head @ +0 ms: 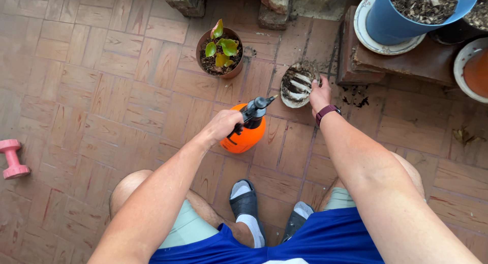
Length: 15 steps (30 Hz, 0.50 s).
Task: The person sits on a tiled floor and cleans a dirty white plant saucer using an orange pressure sprayer. They spray water onto the saucer, wipe it with their hands, and rinse it repeatedly until it appears clean.
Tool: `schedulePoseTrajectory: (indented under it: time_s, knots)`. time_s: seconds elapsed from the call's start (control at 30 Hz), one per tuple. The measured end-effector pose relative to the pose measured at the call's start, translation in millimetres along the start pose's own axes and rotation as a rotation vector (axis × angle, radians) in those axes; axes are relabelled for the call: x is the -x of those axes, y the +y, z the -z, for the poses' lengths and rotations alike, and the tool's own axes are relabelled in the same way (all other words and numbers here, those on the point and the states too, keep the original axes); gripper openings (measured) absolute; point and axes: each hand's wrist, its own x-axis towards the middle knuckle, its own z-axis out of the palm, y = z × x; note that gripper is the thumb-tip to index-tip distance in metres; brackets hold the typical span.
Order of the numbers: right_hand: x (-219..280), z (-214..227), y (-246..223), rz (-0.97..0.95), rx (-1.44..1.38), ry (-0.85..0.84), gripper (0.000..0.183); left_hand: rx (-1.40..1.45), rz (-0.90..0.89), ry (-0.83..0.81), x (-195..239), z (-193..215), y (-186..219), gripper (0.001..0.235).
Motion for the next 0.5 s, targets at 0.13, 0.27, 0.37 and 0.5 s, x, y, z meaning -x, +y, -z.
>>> schedulePoseTrajectory:
  time_s: [0.13, 0.27, 0.37, 0.5]
  knots:
    - [-5, -1, 7, 0.002, -0.021, -0.001, 0.031, -0.036, -0.071, -0.078, 4, 0, 7, 0.027]
    - [9, 6, -3, 0.011, -0.056, 0.015, 0.031, -0.030, -0.073, -0.086, 1, -2, 12, 0.030]
    - [6, 8, 1, -0.013, -0.039, 0.030, 0.031, -0.009, -0.038, -0.088, 18, -1, 41, 0.038]
    - [6, 6, 7, -0.036, -0.008, 0.023, 0.032, -0.130, 0.108, 0.020, 30, -1, 62, 0.052]
